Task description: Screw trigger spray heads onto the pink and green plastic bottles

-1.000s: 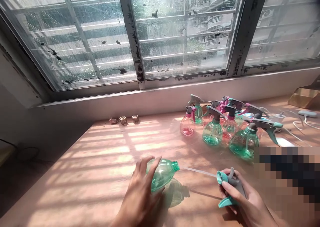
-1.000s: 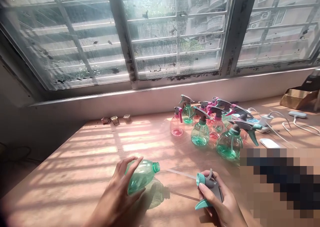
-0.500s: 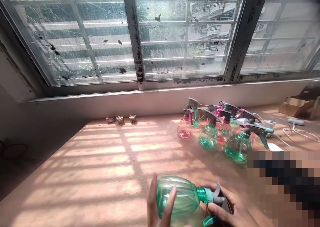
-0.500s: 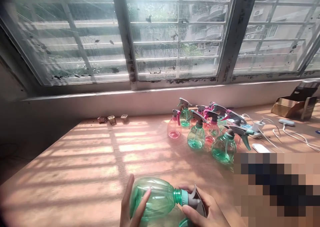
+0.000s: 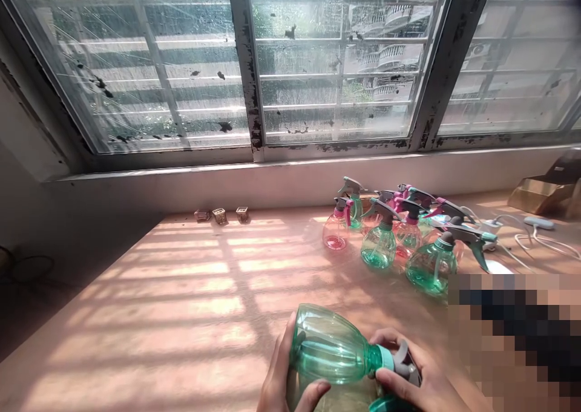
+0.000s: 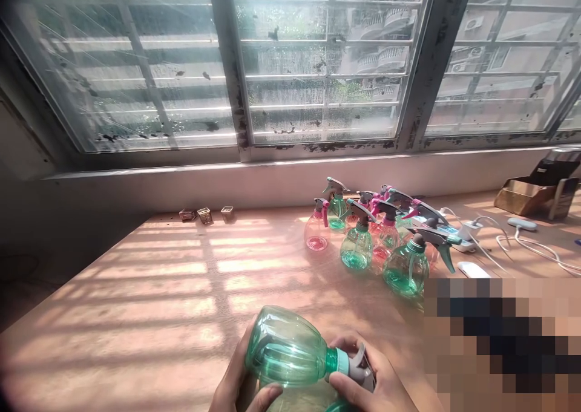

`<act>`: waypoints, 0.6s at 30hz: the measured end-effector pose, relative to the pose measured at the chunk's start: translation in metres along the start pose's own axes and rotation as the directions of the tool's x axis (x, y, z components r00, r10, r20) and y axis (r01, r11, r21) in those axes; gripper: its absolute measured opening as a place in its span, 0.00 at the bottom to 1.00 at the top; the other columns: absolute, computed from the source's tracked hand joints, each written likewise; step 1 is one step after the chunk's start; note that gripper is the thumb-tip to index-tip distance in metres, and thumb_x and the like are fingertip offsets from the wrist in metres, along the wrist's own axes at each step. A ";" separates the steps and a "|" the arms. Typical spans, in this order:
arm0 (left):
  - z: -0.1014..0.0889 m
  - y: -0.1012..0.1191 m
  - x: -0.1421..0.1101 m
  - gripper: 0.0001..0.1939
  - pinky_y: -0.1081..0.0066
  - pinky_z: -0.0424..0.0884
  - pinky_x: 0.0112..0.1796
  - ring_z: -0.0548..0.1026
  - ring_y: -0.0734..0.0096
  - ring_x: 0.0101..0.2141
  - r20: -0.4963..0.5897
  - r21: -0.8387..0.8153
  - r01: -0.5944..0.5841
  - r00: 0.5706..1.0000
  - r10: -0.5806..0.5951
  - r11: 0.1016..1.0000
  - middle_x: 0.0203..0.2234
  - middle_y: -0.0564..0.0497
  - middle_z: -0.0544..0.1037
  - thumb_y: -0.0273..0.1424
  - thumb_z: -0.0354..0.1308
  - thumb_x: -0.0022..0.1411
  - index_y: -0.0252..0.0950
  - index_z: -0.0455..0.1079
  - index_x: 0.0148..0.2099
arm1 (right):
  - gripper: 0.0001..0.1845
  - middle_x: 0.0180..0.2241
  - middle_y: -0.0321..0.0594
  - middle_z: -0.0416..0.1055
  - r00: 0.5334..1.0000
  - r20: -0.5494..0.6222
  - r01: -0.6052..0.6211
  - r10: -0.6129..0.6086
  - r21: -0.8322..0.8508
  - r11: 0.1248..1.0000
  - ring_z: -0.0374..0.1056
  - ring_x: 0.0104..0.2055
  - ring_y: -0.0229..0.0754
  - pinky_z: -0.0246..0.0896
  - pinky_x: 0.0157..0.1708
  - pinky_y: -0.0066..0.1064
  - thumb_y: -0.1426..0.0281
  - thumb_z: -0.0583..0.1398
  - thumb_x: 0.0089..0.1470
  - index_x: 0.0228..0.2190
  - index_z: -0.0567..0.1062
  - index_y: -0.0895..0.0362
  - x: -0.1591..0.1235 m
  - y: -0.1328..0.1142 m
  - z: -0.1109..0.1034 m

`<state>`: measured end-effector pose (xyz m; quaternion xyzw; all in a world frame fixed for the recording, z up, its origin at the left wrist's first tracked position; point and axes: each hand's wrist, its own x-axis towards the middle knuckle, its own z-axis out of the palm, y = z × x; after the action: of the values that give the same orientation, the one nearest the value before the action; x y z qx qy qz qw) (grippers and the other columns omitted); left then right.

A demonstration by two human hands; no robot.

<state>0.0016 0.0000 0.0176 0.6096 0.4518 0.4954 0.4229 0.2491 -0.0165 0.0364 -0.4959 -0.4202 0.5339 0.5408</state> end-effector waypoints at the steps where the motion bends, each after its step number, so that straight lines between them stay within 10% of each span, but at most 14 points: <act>1: 0.001 -0.002 -0.001 0.41 0.56 0.50 0.72 0.55 0.50 0.73 -0.003 -0.020 0.002 1.000 -0.002 1.000 0.72 0.50 0.63 0.55 0.63 0.64 0.53 0.56 0.74 | 0.31 0.33 0.38 0.78 1.000 -0.008 -0.002 0.002 -0.001 1.000 0.72 0.33 0.46 0.69 0.38 0.39 0.47 0.78 0.37 0.37 0.82 0.54 0.001 0.001 -0.001; 7: -0.003 0.002 -0.002 0.49 0.52 0.61 0.68 0.66 0.43 0.68 0.069 -0.210 0.044 0.997 -0.030 0.977 0.71 0.42 0.65 0.54 0.67 0.61 0.48 0.49 0.76 | 0.26 0.30 0.36 0.77 0.993 0.116 0.005 -0.007 0.018 1.000 0.70 0.32 0.44 0.63 0.32 0.33 0.51 0.76 0.43 0.36 0.80 0.54 0.000 0.008 -0.003; 11: -0.010 0.008 0.002 0.42 0.49 0.55 0.70 0.58 0.40 0.71 0.122 -0.056 0.057 0.991 -0.050 0.997 0.71 0.43 0.66 0.53 0.65 0.63 0.44 0.61 0.73 | 0.25 0.28 0.34 0.76 0.995 0.100 0.005 -0.009 0.037 0.999 0.70 0.30 0.41 0.64 0.31 0.31 0.52 0.77 0.44 0.36 0.79 0.54 -0.002 0.004 -0.002; 18: -0.004 -0.002 -0.004 0.44 0.49 0.48 0.71 0.55 0.46 0.73 0.089 0.035 0.010 0.996 -0.013 0.999 0.74 0.48 0.59 0.53 0.63 0.65 0.54 0.49 0.77 | 0.29 0.28 0.33 0.75 0.999 0.020 -0.046 0.044 0.092 0.995 0.71 0.28 0.42 0.67 0.30 0.33 0.49 0.76 0.42 0.38 0.77 0.54 -0.002 0.003 -0.003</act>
<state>-0.0028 -0.0031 0.0152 0.6359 0.4444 0.4573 0.4348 0.2510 -0.0187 0.0329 -0.4748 -0.3887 0.5693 0.5473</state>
